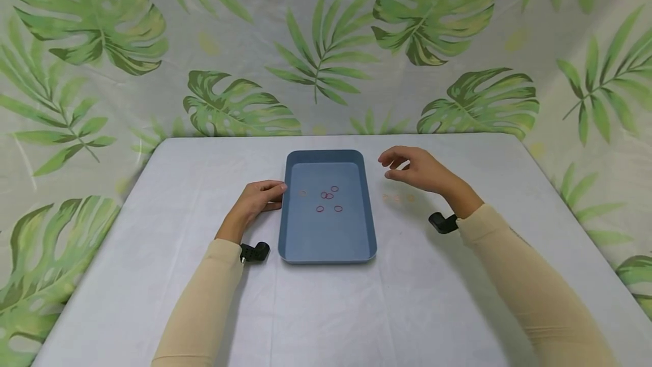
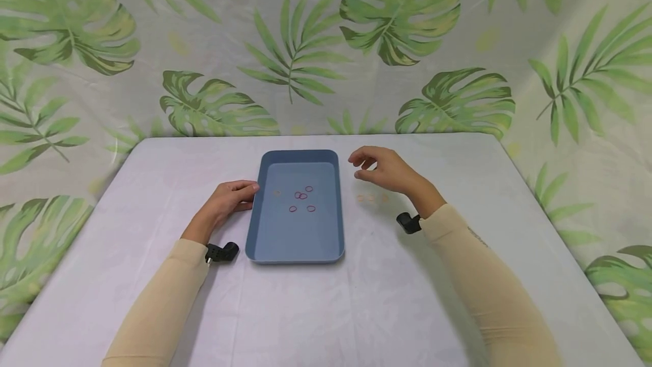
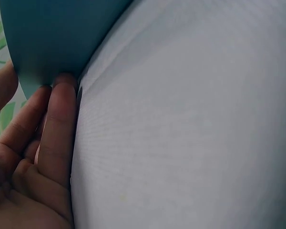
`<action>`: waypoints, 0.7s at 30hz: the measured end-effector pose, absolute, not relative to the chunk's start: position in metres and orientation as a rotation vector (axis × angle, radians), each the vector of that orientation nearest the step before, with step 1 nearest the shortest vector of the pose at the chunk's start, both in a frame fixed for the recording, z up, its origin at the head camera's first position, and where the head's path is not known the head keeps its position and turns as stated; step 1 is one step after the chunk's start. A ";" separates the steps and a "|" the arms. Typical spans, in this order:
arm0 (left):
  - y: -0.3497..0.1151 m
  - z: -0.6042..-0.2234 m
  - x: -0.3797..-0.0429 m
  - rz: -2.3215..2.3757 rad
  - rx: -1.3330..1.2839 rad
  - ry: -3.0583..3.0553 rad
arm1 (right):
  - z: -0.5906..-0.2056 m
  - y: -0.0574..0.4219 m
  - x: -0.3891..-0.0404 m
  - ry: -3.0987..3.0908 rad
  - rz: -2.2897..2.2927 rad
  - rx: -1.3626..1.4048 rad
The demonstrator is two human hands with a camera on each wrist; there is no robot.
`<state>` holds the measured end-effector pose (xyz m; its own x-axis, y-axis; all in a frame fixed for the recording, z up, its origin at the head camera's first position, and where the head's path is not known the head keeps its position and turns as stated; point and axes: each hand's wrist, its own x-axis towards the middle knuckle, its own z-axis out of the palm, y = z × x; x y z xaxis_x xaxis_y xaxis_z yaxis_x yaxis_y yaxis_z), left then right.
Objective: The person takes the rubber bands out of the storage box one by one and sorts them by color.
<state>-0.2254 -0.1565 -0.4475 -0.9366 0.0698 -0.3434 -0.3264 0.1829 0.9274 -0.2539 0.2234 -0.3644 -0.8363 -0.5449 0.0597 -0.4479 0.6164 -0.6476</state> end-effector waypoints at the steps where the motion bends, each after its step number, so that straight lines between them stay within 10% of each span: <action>1: -0.157 -0.447 -0.226 1.813 -0.246 2.156 | -0.363 0.218 -0.256 2.679 -1.016 -0.848; 21: -0.160 -0.448 -0.225 1.814 -0.239 2.137 | -0.349 0.108 -0.265 2.583 -0.853 -1.106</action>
